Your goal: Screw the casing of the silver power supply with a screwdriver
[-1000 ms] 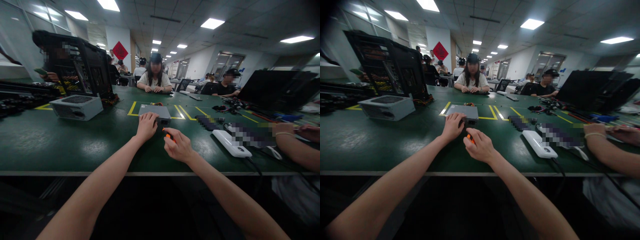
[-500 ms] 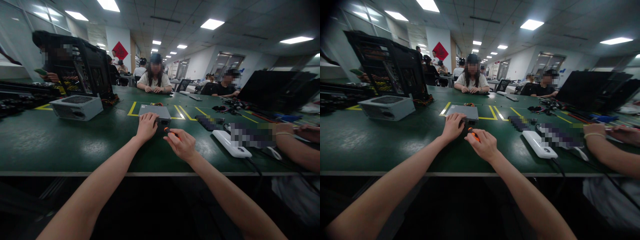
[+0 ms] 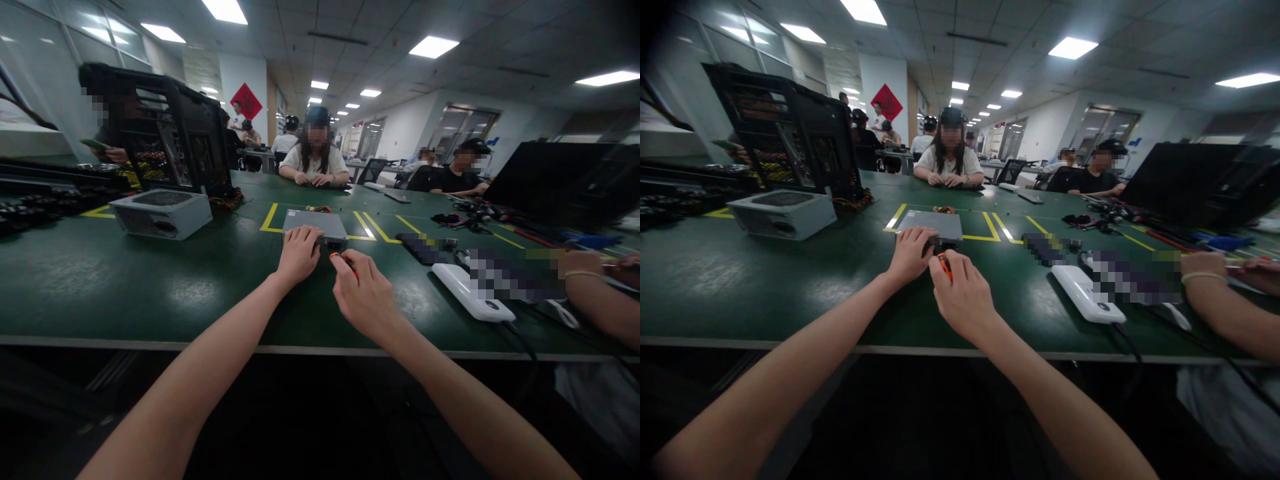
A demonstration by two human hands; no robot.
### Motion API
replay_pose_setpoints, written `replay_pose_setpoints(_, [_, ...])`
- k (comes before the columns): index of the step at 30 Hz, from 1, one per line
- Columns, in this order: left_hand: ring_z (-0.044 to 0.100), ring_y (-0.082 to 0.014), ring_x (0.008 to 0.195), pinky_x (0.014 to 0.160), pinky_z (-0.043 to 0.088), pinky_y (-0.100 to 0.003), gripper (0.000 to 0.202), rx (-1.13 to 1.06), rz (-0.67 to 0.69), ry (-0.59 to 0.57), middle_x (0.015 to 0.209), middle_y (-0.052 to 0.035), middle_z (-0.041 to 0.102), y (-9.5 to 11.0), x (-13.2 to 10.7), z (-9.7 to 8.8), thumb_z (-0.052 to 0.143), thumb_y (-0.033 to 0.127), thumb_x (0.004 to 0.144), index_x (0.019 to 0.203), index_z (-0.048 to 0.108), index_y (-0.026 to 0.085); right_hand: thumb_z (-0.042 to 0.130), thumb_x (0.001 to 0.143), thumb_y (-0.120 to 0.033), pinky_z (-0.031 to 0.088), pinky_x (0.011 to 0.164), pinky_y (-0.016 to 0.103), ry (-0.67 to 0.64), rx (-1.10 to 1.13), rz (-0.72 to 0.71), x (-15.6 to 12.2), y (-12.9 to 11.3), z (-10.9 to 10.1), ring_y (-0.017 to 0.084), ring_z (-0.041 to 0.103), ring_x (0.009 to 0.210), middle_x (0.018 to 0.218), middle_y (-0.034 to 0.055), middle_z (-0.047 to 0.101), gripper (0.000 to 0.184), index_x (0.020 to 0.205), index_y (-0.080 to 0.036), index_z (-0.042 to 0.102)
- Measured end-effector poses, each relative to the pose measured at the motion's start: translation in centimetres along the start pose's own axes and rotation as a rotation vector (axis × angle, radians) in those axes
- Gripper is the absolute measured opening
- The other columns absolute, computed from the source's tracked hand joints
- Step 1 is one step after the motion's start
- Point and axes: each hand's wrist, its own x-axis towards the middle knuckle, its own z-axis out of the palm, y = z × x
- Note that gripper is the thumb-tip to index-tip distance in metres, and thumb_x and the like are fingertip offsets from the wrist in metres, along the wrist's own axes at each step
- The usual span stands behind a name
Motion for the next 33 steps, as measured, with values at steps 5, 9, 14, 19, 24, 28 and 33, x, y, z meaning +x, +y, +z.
replay_pose_setpoints(5, [0.044, -0.0219, 0.105, 0.092, 0.031, -0.037, 0.03, 0.01, 0.012, 0.013, 0.112, -0.0043, 0.053, -0.2, 0.0, 0.1, 0.046, 0.018, 0.079, 0.108, 0.051, 0.024, 0.041, 0.087, -0.025, 0.033, 0.055, 0.027, -0.04, -0.12, -0.014, 0.4, -0.6, -0.9, 0.013, 0.047, 0.06, 0.076, 0.0036, 0.055, 0.021, 0.104, -0.018, 0.05])
replay_pose_setpoints(9, [0.044, -0.0218, 0.105, 0.091, 0.032, -0.037, 0.03, 0.012, 0.022, 0.026, 0.111, -0.0042, 0.054, -0.1, -0.1, 0.1, 0.047, 0.018, 0.079, 0.108, 0.051, 0.023, 0.041, 0.087, -0.033, 0.034, 0.055, 0.028, -0.091, -0.094, 0.087, 0.7, -0.9, -1.5, 0.016, 0.05, 0.064, 0.079, 0.0061, 0.056, 0.024, 0.1, -0.016, 0.051])
replay_pose_setpoints(14, [0.044, -0.0216, 0.105, 0.091, 0.032, -0.036, 0.03, 0.012, 0.019, 0.018, 0.111, -0.0038, 0.053, -0.1, -0.1, -0.1, 0.046, 0.018, 0.079, 0.108, 0.051, 0.023, 0.039, 0.086, -0.021, 0.038, 0.06, 0.028, -0.033, -0.064, 0.039, 0.7, -1.0, -1.5, 0.017, 0.052, 0.071, 0.089, 0.0098, 0.058, 0.019, 0.102, -0.013, 0.047])
replay_pose_setpoints(19, [0.044, -0.0218, 0.105, 0.091, 0.031, -0.036, 0.03, 0.01, 0.028, 0.019, 0.111, -0.004, 0.053, -0.2, -0.2, 0.0, 0.046, 0.017, 0.079, 0.108, 0.051, 0.023, 0.039, 0.088, -0.034, 0.032, 0.05, 0.026, -0.074, -0.126, 0.136, 0.8, -0.4, -1.9, 0.013, 0.05, 0.057, 0.075, 0.0037, 0.056, 0.021, 0.095, -0.016, 0.049])
replay_pose_setpoints(24, [0.044, -0.0216, 0.104, 0.09, 0.032, -0.036, 0.03, 0.007, 0.028, 0.025, 0.11, -0.0042, 0.054, -0.2, -0.1, 0.1, 0.047, 0.018, 0.079, 0.108, 0.051, 0.022, 0.037, 0.086, -0.023, 0.038, 0.055, 0.025, -0.24, -0.042, 0.136, 0.7, -1.1, -2.6, 0.016, 0.055, 0.072, 0.1, 0.0124, 0.053, 0.025, 0.107, -0.012, 0.044])
replay_pose_setpoints(28, [0.044, -0.0214, 0.104, 0.091, 0.032, -0.036, 0.029, 0.007, 0.033, 0.036, 0.11, -0.0042, 0.054, -0.2, -0.1, 0.1, 0.047, 0.017, 0.078, 0.107, 0.051, 0.022, 0.031, 0.09, -0.025, 0.033, 0.049, 0.024, -0.226, -0.147, 0.135, 0.9, -1.3, -2.4, 0.013, 0.053, 0.06, 0.085, 0.0051, 0.055, 0.023, 0.106, -0.016, 0.044])
replay_pose_setpoints(33, [0.044, -0.0214, 0.105, 0.092, 0.031, -0.036, 0.03, 0.007, 0.025, 0.025, 0.111, -0.0044, 0.053, -0.2, -0.1, 0.1, 0.047, 0.017, 0.078, 0.108, 0.051, 0.022, 0.035, 0.088, -0.029, 0.035, 0.049, 0.023, -0.257, -0.105, 0.194, 1.1, -1.5, -2.7, 0.015, 0.056, 0.067, 0.091, 0.0078, 0.055, 0.021, 0.102, -0.016, 0.046])
